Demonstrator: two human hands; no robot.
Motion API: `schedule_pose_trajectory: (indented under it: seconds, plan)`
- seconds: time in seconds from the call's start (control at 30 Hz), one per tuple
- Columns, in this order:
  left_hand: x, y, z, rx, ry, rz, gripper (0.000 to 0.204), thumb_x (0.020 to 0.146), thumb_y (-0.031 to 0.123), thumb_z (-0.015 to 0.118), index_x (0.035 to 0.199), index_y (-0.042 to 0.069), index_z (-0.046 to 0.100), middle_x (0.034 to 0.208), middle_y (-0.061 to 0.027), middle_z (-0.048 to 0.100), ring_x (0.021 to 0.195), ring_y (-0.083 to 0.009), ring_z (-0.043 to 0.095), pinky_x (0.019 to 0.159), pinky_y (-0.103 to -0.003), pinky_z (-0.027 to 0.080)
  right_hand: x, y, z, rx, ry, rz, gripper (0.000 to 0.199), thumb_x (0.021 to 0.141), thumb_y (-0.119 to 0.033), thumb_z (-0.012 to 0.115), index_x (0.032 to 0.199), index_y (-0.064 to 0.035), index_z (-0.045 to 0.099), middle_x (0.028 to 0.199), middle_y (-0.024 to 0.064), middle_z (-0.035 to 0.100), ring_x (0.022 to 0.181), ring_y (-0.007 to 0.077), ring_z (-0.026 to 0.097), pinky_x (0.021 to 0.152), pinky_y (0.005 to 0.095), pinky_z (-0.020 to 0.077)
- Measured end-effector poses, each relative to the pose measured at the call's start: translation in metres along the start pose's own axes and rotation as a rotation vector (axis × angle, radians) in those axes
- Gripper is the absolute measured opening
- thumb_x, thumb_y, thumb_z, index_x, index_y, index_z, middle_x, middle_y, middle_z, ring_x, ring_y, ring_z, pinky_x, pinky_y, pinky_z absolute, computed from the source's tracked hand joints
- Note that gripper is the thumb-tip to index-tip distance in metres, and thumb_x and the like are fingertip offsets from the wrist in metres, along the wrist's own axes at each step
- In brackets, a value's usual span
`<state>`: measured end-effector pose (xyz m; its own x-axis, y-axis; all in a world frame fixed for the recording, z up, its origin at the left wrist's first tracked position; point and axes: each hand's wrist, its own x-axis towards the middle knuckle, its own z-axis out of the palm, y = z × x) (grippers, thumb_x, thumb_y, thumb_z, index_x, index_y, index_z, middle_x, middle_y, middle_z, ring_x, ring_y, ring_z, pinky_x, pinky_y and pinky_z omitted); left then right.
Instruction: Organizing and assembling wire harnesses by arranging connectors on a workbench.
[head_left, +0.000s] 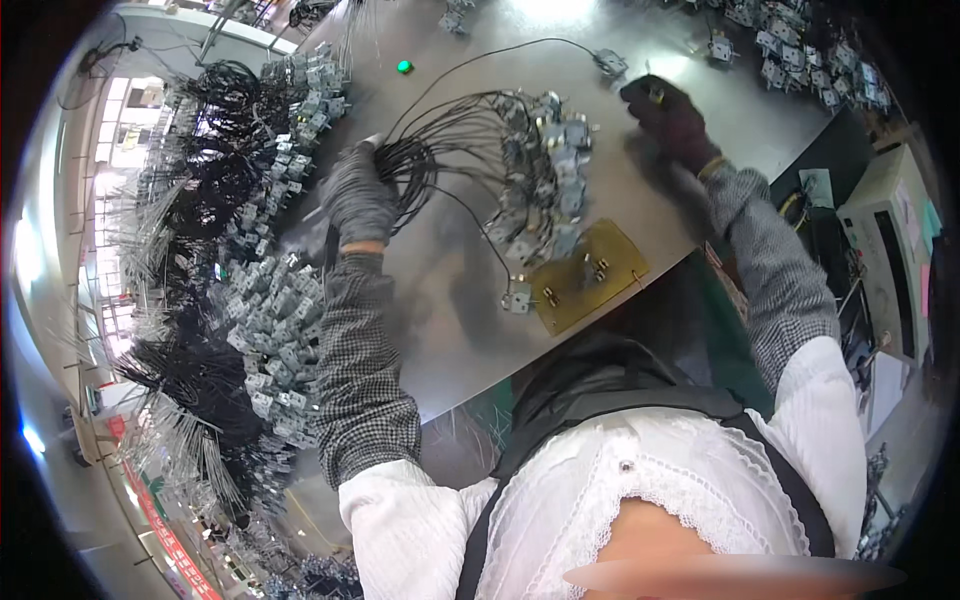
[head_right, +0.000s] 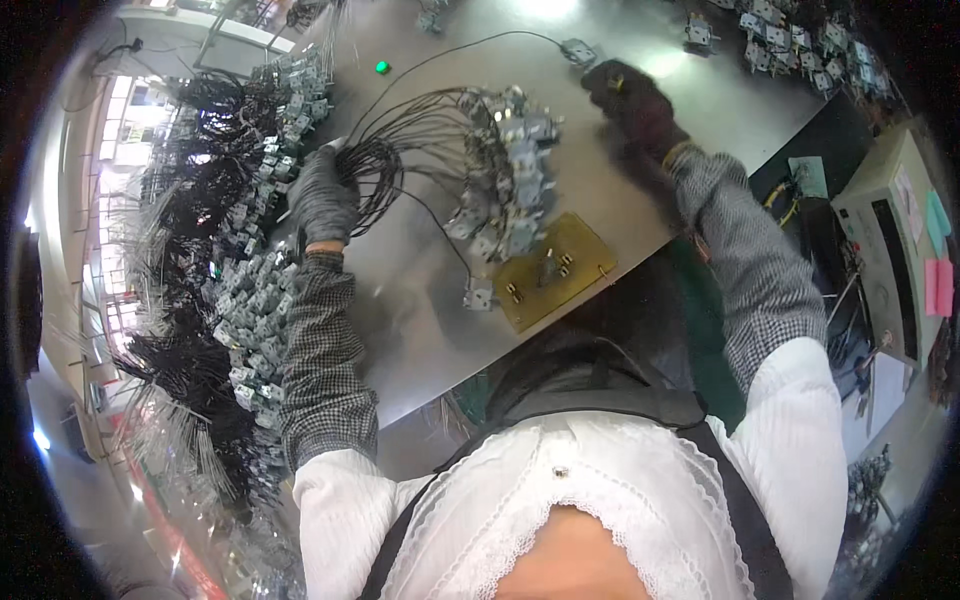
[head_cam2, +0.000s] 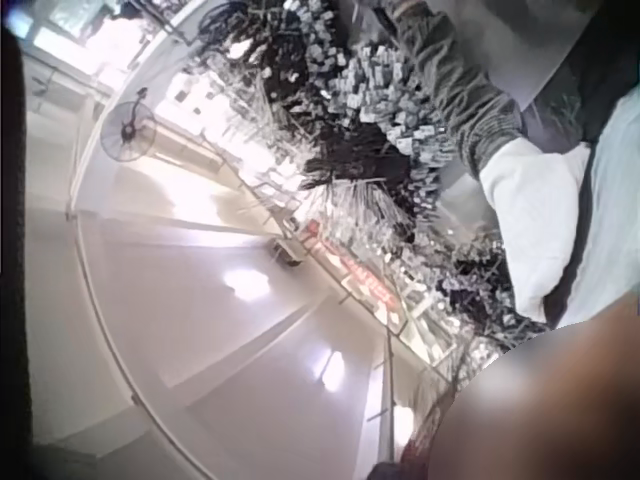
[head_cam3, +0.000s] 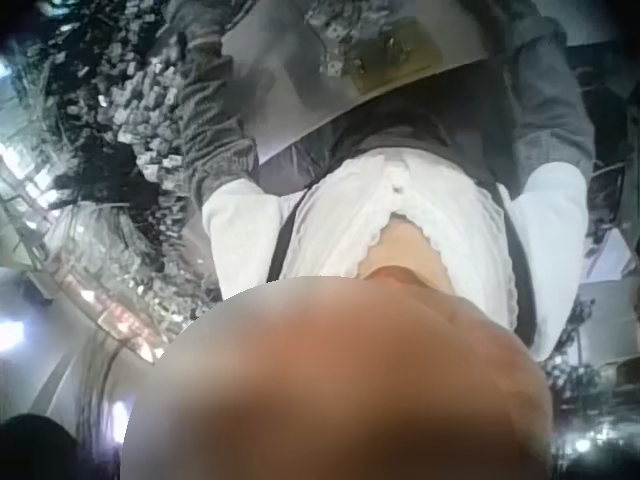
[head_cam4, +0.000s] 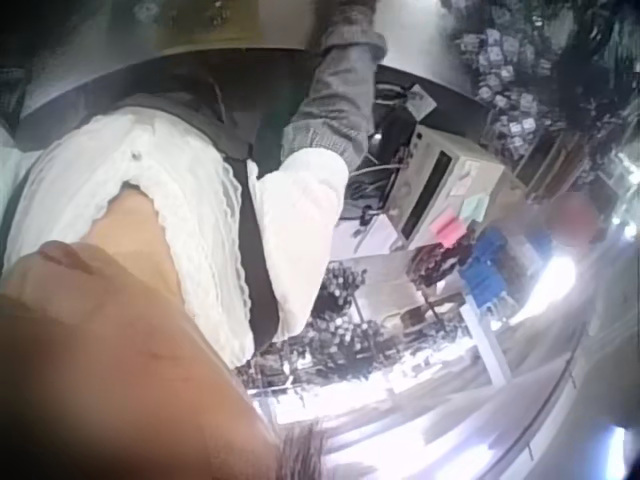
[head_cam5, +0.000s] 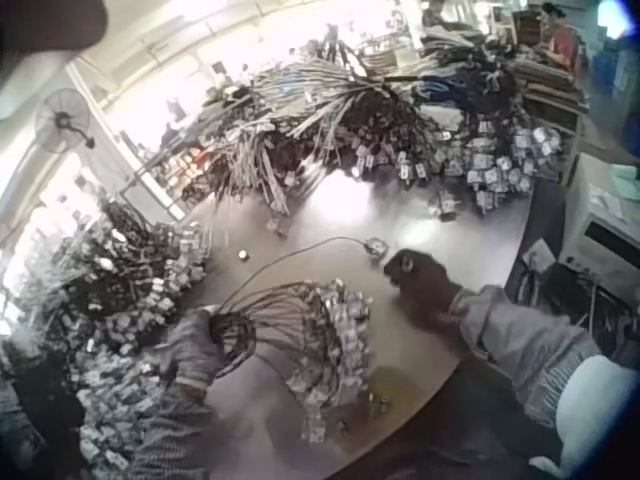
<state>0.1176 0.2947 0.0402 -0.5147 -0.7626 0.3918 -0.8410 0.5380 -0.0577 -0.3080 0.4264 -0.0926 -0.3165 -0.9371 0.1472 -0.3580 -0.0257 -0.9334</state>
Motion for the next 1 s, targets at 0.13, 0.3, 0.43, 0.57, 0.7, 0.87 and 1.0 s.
schedule_pose_trajectory:
  seconds: [0.13, 0.3, 0.43, 0.57, 0.7, 0.87, 1.0]
  plan:
    - [-0.022, 0.004, 0.040, -0.059, -0.100, -0.076, 0.057, 0.079, 0.015, 0.080, 0.135, 0.016, 0.067, 0.112, -0.0113, 0.077, 0.105, -0.0344, 0.072, 0.093, -0.048, 0.055, -0.093, -0.082, 0.053, 0.056, -0.260, -0.312, 0.014, 0.097, -0.013, 0.071, 0.110, -0.0088, 0.068, 0.100, 0.0073, 0.072, 0.092, 0.0242, 0.071, 0.085, 0.0397, 0.0574]
    - [-0.041, 0.047, 0.028, -0.002, 0.207, -0.123, 0.072, 0.076, 0.029, 0.088, 0.142, 0.014, 0.062, 0.138, -0.0198, 0.065, 0.134, -0.0407, 0.057, 0.118, -0.051, 0.037, -0.150, -0.092, 0.052, -0.199, -0.368, -0.510, 0.026, 0.090, -0.018, 0.079, 0.112, -0.0102, 0.068, 0.099, 0.0125, 0.070, 0.090, 0.0357, 0.069, 0.080, 0.0459, 0.0553]
    - [-0.087, 0.065, 0.039, -0.694, 0.398, -0.192, 0.060, 0.086, 0.008, 0.078, 0.142, 0.003, 0.058, 0.138, -0.0166, 0.066, 0.128, -0.0325, 0.063, 0.113, -0.046, 0.047, -0.182, -0.090, 0.048, -0.137, -0.338, -0.509, 0.029, 0.088, -0.018, 0.080, 0.113, -0.0136, 0.067, 0.102, 0.0115, 0.071, 0.091, 0.0371, 0.070, 0.078, 0.0471, 0.0561]
    - [-0.129, 0.081, 0.055, -1.174, 0.454, -0.402, 0.032, 0.102, 0.003, 0.065, 0.134, 0.000, 0.062, 0.133, -0.0111, 0.066, 0.124, -0.0211, 0.063, 0.105, -0.035, 0.052, -0.192, -0.108, 0.067, -0.313, -0.391, -0.412, 0.040, 0.082, -0.017, 0.083, 0.119, -0.0169, 0.068, 0.112, 0.0132, 0.073, 0.095, 0.0379, 0.073, 0.076, 0.0476, 0.0578]
    - [-0.129, 0.089, 0.066, -1.462, 0.414, -0.694, 0.043, 0.106, 0.029, 0.063, 0.139, 0.002, 0.059, 0.119, -0.0043, 0.067, 0.109, -0.0138, 0.064, 0.091, -0.031, 0.053, -0.187, -0.088, 0.072, -0.447, -0.510, -0.339, 0.048, 0.079, -0.015, 0.084, 0.125, -0.0166, 0.069, 0.118, 0.0139, 0.074, 0.095, 0.0371, 0.075, 0.076, 0.0463, 0.0587]
    - [-0.066, 0.106, 0.064, -2.079, 0.083, -1.096, 0.072, 0.099, 0.070, 0.061, 0.126, 0.003, 0.065, 0.111, -0.0050, 0.069, 0.100, -0.0257, 0.065, 0.095, -0.044, 0.051, -0.188, -0.089, 0.064, -0.401, -0.336, -0.385, 0.041, 0.086, -0.011, 0.080, 0.125, -0.0122, 0.068, 0.109, 0.0147, 0.074, 0.089, 0.0378, 0.073, 0.075, 0.0467, 0.0583]
    - [-0.018, 0.109, 0.082, -2.111, 0.465, -1.391, 0.071, 0.094, 0.077, 0.061, 0.108, 0.007, 0.066, 0.104, -0.0094, 0.065, 0.105, -0.0259, 0.062, 0.102, -0.049, 0.049, -0.186, -0.063, 0.037, -0.354, -0.272, -0.205, 0.033, 0.094, -0.014, 0.076, 0.126, -0.0077, 0.068, 0.102, 0.0163, 0.074, 0.091, 0.0366, 0.074, 0.080, 0.0464, 0.0583]
